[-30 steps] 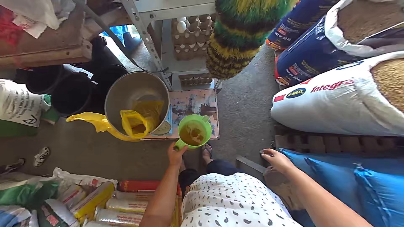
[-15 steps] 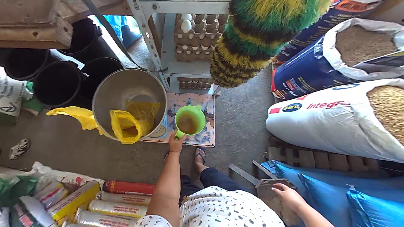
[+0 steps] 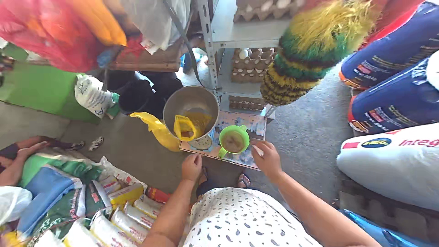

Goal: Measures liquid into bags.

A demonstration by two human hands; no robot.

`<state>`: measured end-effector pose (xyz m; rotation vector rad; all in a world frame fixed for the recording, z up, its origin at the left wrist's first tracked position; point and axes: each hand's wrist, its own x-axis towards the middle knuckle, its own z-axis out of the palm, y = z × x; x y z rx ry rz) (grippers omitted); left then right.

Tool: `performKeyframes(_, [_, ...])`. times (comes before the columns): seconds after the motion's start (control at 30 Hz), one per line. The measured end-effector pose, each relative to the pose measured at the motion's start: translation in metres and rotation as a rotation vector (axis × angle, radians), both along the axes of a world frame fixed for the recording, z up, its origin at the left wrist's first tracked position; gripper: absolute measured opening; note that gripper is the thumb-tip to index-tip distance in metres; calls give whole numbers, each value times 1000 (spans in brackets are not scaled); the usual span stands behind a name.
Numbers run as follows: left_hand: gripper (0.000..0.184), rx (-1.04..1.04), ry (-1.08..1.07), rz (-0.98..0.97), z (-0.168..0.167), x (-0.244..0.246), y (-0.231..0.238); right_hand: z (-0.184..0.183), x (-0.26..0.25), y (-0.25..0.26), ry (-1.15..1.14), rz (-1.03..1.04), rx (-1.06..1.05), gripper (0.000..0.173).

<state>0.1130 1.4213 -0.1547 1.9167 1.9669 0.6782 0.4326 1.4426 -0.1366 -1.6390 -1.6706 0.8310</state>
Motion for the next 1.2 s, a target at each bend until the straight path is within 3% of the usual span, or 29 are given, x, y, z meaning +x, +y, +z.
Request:
performKeyframes(0.07, [26,133,4,22,45,-28,35,23,-47,24,87,68,54,30])
performKeyframes(0.17, [38,-141,30,76,94,-65,107,52,-113,62,109,198,-43,27])
performKeyframes(0.27, [62,-423,36,88,105,-85,171,66,-176,92,-26,214,-230,38])
performKeyframes(0.37, [80,-622,138,-9,92,-91,212,70,-222,117,-206,163,-456,52])
performKeyframes(0.43, [77,-715,194,-107,82,-94,224,72,-242,127,-331,161,-579,51])
performKeyframes(0.53, [64,-813,123,-228,69,-105,232,73,-259,134,-403,132,-642,36])
performKeyframes(0.67, [42,-890,-106,-291,64,-120,237,63,-250,139,-262,5,-552,23])
performKeyframes(0.77, [29,-866,-221,-316,80,-128,227,56,-236,133,-54,-86,-454,17])
performKeyframes(0.93, [17,-769,-395,-340,119,-139,219,87,-226,131,108,-121,-343,13])
performKeyframes(1.03, [8,-646,-389,-319,147,-135,221,105,-224,140,182,-129,-261,8])
performKeyframes(1.2, [8,-516,-418,-255,173,-130,229,126,-224,154,298,-154,-307,10])
